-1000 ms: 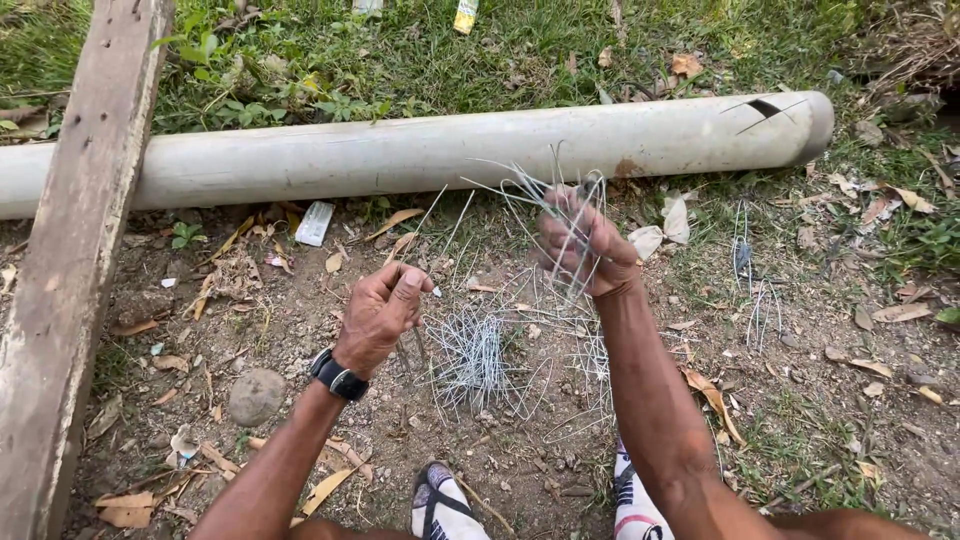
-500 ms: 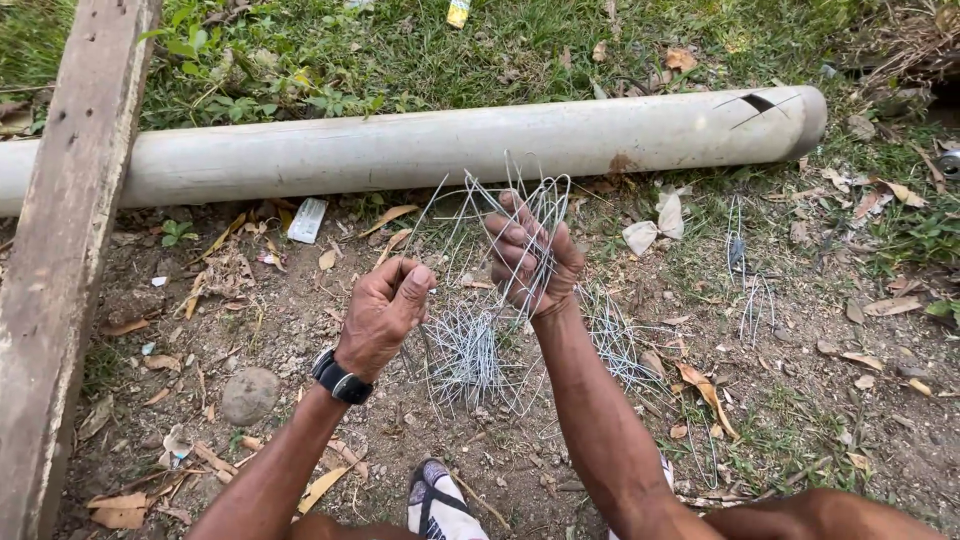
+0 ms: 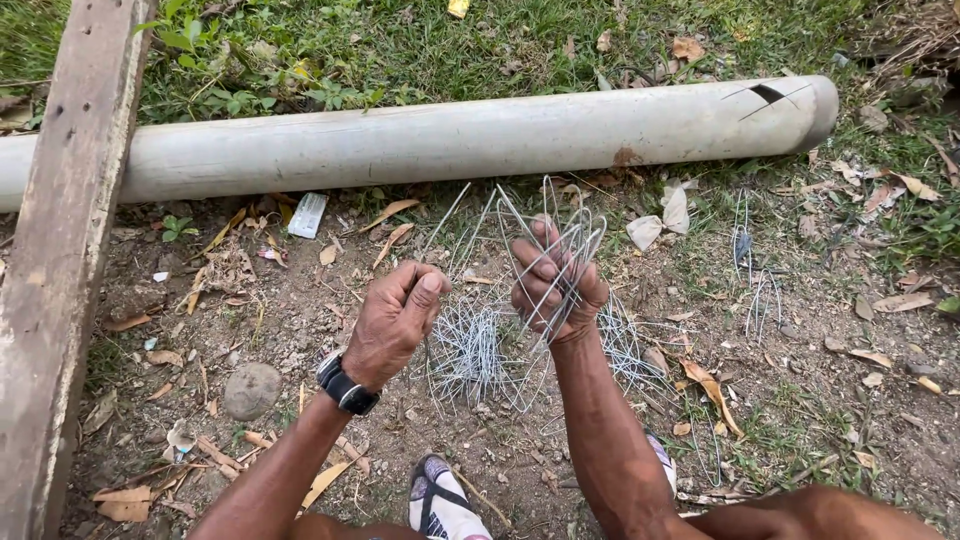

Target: Sorting and organizing pre-cut metal tie wires on the ground.

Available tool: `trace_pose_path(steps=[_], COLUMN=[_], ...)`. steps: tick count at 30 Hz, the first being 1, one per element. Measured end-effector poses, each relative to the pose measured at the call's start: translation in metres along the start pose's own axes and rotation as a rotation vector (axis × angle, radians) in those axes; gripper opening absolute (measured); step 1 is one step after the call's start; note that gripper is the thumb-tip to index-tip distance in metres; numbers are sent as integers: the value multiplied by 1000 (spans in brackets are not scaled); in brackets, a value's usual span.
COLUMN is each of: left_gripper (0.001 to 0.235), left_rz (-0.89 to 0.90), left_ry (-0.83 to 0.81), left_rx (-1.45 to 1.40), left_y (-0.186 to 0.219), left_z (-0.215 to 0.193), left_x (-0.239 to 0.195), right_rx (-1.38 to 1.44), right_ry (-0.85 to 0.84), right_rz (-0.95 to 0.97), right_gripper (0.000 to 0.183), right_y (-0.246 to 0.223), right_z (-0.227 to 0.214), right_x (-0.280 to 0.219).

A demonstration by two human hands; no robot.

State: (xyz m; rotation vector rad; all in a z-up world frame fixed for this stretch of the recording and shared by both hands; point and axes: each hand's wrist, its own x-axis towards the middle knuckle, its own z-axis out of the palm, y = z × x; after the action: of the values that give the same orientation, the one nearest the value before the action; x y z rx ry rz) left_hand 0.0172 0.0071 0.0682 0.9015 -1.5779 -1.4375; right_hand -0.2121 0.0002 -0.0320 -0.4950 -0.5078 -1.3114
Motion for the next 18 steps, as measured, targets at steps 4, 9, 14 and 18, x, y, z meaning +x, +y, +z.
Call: trace_pose_path(steps=[4,9,14,18], left_gripper=[26,26,27,25], left_rz=[-9,9,-24,3], left_ry=[-10,-105,-67,-116], left_rx=[-12,105,-29,-10], left_y=[14,16,19,14], left_z=[8,11,9,12], left_x=[-7,-13,-14,-10], right_rx=[-36,-95,-49,-56], right_ry=[31,60,82,95], right_rz=[10,8,13,2], right_gripper=[67,68,70,72], right_y=[8,15,11,6], right_z=[2,-9,1,6], right_x=[-16,-28,-30,-27])
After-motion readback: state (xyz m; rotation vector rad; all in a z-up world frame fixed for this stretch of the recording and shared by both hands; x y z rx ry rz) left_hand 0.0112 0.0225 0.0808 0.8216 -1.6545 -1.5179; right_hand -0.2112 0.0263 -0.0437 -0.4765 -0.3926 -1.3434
